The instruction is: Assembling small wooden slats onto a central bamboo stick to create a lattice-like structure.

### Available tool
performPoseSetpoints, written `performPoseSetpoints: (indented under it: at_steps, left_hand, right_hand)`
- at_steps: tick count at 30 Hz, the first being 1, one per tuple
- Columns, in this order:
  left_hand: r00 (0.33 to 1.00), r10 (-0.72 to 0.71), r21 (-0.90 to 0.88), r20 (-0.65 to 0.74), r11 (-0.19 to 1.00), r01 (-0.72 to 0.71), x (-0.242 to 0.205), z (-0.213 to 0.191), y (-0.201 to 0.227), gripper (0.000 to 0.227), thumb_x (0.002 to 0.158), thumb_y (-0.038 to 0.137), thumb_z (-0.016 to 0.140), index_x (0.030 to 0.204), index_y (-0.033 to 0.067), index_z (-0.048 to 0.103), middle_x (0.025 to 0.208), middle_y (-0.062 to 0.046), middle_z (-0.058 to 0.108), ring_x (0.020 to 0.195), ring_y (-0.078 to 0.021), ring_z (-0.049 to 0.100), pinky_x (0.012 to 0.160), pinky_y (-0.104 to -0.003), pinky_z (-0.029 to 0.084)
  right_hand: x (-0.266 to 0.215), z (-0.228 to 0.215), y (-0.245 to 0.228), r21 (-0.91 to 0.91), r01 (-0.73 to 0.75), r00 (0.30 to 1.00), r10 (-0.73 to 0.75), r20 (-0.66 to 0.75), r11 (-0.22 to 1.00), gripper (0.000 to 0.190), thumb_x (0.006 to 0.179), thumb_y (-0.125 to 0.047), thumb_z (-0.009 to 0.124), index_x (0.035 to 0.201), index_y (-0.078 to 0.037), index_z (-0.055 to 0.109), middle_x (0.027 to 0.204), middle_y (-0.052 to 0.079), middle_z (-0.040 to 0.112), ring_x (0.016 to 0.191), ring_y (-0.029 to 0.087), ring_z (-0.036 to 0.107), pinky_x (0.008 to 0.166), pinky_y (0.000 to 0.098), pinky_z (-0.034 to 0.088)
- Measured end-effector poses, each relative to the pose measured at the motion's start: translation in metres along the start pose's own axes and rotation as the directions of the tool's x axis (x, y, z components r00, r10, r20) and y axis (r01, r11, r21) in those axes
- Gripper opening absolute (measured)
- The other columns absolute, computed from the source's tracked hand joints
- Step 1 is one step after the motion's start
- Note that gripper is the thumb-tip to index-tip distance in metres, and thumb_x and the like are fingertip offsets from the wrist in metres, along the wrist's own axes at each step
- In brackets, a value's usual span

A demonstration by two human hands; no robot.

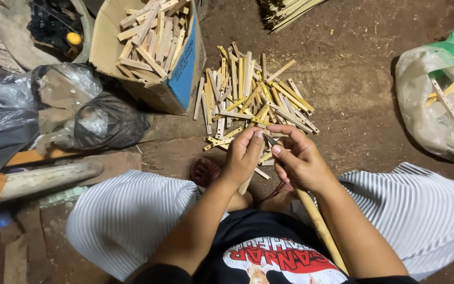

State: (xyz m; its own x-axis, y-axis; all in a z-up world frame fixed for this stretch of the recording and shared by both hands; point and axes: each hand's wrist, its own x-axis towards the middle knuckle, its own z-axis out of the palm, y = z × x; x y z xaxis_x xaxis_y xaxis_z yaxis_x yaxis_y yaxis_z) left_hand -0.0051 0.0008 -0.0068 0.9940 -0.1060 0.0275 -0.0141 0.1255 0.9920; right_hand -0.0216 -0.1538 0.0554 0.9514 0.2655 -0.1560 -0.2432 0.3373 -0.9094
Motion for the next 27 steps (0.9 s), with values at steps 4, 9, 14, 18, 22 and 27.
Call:
performPoseSetpoints:
  at_steps: [4,9,14,18,22,27]
  left_hand:
    - [0.994,-0.094,-0.006,0.052,0.996,0.094,-0.005,-0.001,0.014,0.031,0.109,0.024,0.048,0.108,0.001,0.067,0.078,-0.014,0.068,0.063,-0.0167,0.058,0.057,-0.032,0.053]
    - [0.977,-0.196,-0.186,0.088,0.96,0.209,-0.009,0.003,0.008,0.028,0.108,0.024,0.049,0.112,0.0012,0.065,0.078,-0.013,0.068,0.056,-0.0132,0.061,0.051,-0.028,0.058]
    - [0.993,-0.108,-0.208,0.056,0.971,0.118,-0.006,0.001,0.002,0.035,0.11,0.025,0.047,0.121,-0.0044,0.061,0.09,-0.015,0.065,0.076,-0.0182,0.068,0.069,-0.035,0.065]
    - [0.978,0.193,0.16,0.077,0.966,-0.203,0.0,-0.008,0.0,0.031,0.11,0.015,0.045,0.126,-0.0067,0.061,0.095,-0.024,0.063,0.087,-0.0379,0.068,0.078,-0.048,0.059]
    - [0.965,0.254,0.2,0.061,0.944,-0.261,0.002,-0.01,0.005,0.03,0.11,0.016,0.044,0.123,-0.004,0.061,0.093,-0.021,0.065,0.084,-0.0342,0.068,0.077,-0.045,0.058]
    - [0.953,0.302,0.165,0.004,0.94,-0.298,0.0,-0.004,-0.001,0.029,0.11,0.018,0.042,0.117,-0.0023,0.063,0.09,-0.017,0.063,0.08,-0.0307,0.066,0.071,-0.04,0.056]
  right_hand:
    - [0.006,-0.011,0.006,-0.117,0.001,0.998,-0.008,-0.065,0.993,0.038,0.099,0.003,0.054,0.137,0.003,0.054,0.079,0.014,0.053,0.04,0.018,0.057,0.03,0.0287,0.049]
    - [0.011,-0.047,0.009,-0.212,0.026,0.984,-0.063,-0.168,0.977,0.033,0.102,0.002,0.05,0.135,0.001,0.056,0.081,0.011,0.052,0.043,0.016,0.056,0.033,0.0273,0.047]
    - [0.004,-0.028,0.012,-0.007,0.018,0.998,-0.018,-0.068,1.0,0.039,0.1,0.002,0.052,0.14,0.001,0.049,0.079,0.009,0.049,0.041,0.014,0.053,0.031,0.0263,0.046]
    - [0.004,-0.018,0.02,0.084,-0.005,1.0,0.006,-0.006,0.996,0.041,0.099,0.003,0.053,0.139,0.001,0.045,0.079,0.009,0.05,0.04,0.015,0.053,0.029,0.0255,0.047]
    - [0.007,-0.011,0.013,0.075,-0.002,1.0,0.001,0.014,0.997,0.04,0.099,0.003,0.053,0.138,0.003,0.047,0.076,0.009,0.049,0.039,0.015,0.054,0.029,0.0262,0.047]
    - [0.008,-0.014,0.012,0.04,-0.008,1.0,0.009,-0.01,0.999,0.038,0.097,0.005,0.055,0.135,0.005,0.052,0.074,0.012,0.05,0.039,0.017,0.055,0.028,0.0281,0.048]
